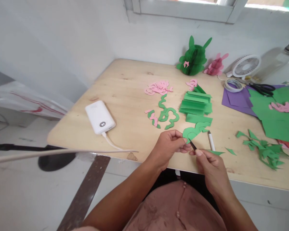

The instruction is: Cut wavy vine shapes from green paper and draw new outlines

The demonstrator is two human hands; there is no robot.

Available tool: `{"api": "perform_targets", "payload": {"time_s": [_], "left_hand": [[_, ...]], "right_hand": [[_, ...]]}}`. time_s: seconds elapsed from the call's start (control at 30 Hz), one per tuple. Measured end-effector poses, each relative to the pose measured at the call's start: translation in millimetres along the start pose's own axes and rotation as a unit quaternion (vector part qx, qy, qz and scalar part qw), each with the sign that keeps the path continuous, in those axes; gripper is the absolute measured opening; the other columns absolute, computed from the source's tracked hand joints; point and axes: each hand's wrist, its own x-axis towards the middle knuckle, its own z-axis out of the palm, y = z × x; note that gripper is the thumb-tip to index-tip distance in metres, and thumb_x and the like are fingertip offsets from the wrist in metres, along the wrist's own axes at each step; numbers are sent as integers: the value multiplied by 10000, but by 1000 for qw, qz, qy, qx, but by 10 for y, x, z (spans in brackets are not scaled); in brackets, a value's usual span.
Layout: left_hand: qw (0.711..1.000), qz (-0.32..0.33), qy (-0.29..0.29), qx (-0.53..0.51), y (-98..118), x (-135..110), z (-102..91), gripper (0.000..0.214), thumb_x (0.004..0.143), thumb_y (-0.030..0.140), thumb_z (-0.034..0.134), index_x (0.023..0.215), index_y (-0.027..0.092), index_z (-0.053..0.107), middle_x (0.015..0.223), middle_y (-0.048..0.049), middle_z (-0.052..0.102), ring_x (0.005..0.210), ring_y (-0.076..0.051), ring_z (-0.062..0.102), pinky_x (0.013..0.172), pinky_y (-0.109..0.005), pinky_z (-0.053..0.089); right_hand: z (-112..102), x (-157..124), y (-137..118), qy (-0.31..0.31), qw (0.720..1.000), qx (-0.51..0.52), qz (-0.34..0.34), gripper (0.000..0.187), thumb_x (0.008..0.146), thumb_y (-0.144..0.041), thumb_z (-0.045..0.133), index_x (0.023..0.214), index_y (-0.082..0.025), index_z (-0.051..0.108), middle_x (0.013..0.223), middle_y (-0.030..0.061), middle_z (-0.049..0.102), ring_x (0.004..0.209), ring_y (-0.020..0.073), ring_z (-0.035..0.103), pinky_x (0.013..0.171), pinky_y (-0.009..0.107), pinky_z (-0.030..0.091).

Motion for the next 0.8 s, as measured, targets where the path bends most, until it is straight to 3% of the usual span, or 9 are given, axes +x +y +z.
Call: {"api": "perform_targets", "payload": {"time_s": [0.5, 0.8], "left_hand": [[999, 5, -4, 33, 32, 28, -58, 176, 691, 254, 687, 703, 165, 536, 596, -5, 653, 572, -129, 647, 648, -267, 526], [1000, 13, 6, 18, 6, 16, -45, 193, 678, 259, 695, 678, 165, 527, 590, 10, 630, 600, -134, 651, 655, -270, 526]], "right_hand": [[2, -3, 24, -2, 999, -37, -16, 385, 756, -535, 634, 725, -163, 729, 436, -49, 367, 423, 96, 281, 421, 239, 190], [3, -9, -54, -23, 1000, -17, 13, 425, 760, -562, 618, 762, -153, 732, 464, -58, 306, 450, 90, 237, 437, 236, 157]]}}
